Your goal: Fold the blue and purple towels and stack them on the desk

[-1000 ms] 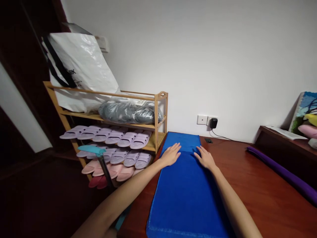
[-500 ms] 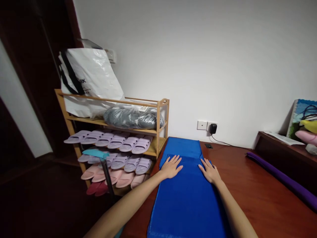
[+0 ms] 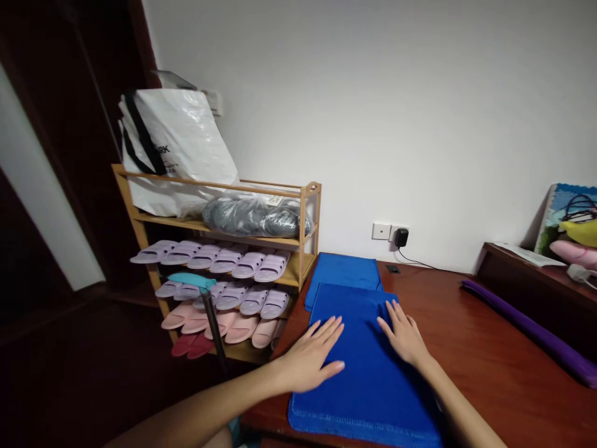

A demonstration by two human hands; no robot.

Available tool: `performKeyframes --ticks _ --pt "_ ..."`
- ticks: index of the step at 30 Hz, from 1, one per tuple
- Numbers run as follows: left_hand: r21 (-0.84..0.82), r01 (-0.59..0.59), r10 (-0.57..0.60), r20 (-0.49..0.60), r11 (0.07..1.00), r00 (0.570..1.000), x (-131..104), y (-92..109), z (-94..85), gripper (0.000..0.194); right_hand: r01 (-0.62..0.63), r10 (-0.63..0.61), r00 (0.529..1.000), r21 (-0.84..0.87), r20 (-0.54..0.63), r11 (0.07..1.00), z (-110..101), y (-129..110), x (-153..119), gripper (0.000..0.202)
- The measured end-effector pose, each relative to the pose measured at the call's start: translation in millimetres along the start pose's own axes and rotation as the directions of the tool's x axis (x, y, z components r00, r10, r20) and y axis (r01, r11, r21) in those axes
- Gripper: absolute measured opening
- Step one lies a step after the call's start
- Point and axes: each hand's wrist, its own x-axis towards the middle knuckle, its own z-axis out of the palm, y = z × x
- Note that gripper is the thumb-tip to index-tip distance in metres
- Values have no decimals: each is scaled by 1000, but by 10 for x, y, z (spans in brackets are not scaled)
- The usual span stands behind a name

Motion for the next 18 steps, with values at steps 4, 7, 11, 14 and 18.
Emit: performKeyframes --ticks 4,7,11,14,18 --pt "-57 -56 60 83 997 995 -390 135 47 71 105 -105 994 19 36 994 76 -36 -500 71" --pt "-53 -46 51 97 998 994 -449 141 79 68 129 -128 991 -20 47 991 134 -31 -681 68" --pt "-53 -55 60 106 997 993 -480 157 58 68 126 -125 992 -50 33 991 137 -38 -758 68" --pt "-58 -59 66 118 997 991 -578 208 7 68 113 -112 993 -67 25 991 124 -70 -847 68" --pt "-53 -63 70 136 997 988 -764 293 -43 73 110 -109 994 -70 11 991 158 -148 -1089 68"
